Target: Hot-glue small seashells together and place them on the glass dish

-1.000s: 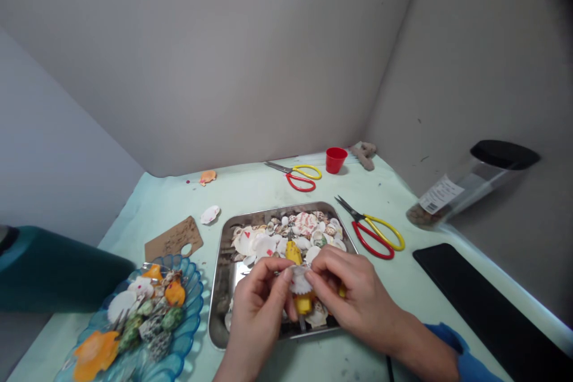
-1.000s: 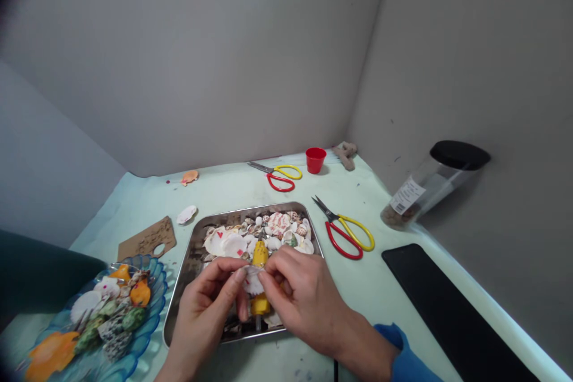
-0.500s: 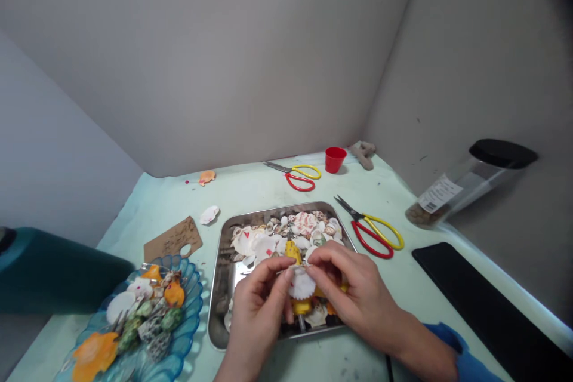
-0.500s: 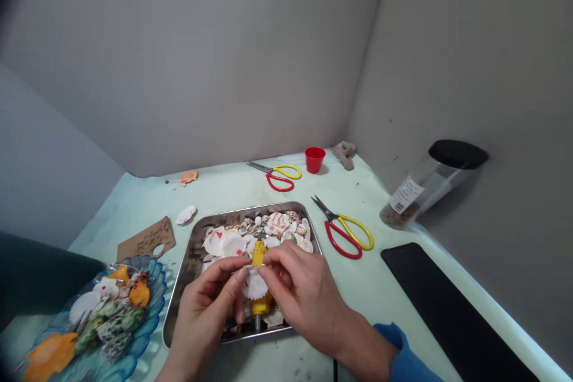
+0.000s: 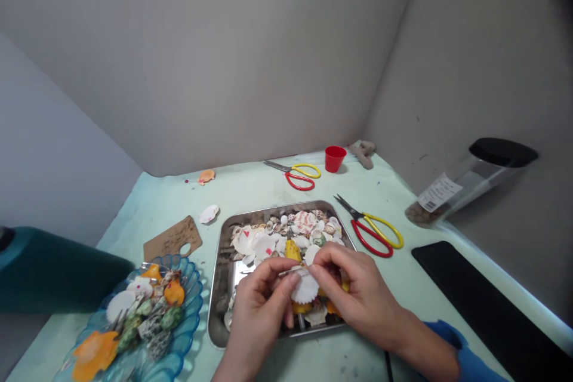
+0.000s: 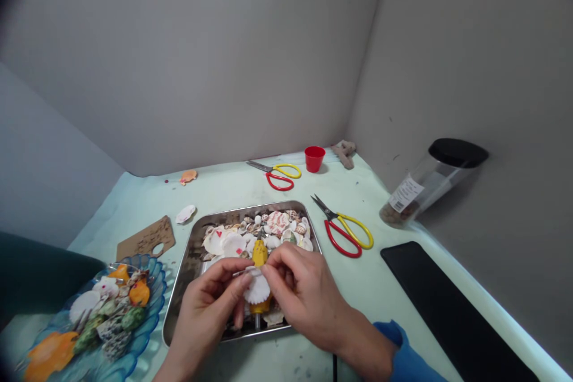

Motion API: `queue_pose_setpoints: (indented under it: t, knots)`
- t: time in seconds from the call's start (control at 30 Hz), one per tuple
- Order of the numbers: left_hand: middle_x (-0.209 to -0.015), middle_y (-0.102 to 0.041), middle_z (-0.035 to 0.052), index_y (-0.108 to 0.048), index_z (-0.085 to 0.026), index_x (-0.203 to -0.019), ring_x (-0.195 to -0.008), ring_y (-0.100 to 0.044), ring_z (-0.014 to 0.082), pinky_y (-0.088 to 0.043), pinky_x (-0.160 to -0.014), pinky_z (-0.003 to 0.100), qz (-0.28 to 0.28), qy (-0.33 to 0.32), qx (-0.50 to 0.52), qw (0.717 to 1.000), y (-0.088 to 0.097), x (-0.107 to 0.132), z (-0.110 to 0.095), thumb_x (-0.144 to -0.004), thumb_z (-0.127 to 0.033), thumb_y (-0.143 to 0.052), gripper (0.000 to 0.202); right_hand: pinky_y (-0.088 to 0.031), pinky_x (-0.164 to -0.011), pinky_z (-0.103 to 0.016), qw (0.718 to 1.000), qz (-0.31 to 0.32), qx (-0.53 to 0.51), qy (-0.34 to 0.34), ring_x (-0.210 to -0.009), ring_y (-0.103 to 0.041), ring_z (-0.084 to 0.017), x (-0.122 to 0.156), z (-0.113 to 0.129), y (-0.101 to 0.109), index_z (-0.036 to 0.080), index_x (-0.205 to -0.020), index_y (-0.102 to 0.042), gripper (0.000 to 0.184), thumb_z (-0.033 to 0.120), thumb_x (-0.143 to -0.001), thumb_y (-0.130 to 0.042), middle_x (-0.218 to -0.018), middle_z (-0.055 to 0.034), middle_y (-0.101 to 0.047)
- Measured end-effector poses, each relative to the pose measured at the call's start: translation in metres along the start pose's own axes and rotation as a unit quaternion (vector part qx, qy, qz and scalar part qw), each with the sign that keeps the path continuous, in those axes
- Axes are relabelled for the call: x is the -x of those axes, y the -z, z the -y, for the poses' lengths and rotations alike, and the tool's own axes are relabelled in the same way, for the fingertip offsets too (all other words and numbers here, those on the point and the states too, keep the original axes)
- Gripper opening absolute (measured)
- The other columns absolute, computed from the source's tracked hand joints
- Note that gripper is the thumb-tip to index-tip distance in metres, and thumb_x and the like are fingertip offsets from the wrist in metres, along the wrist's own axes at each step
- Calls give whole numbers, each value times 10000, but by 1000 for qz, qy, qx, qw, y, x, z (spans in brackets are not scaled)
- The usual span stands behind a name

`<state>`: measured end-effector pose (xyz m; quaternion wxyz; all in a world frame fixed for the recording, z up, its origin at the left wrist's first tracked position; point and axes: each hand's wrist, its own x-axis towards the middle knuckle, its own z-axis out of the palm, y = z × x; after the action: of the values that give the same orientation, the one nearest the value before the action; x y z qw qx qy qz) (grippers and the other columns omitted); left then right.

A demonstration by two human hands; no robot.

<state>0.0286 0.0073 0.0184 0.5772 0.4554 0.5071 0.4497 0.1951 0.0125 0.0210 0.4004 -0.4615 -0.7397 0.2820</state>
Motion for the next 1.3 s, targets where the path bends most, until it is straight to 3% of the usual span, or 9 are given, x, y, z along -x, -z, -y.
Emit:
queue_pose_setpoints:
  t: [1.3]
  knots:
    - [-357, -450, -68, -649, -118, -724, -297, -381, 44, -271, -342, 146, 14, 16, -23, 1000, 5, 3, -1, -668, -400, -716, 295, -338, -518, -241, 999, 5, 9, 40, -545, -463, -103, 1, 2, 2, 173, -713, -500, 155, 193, -866, -484, -632, 12, -499]
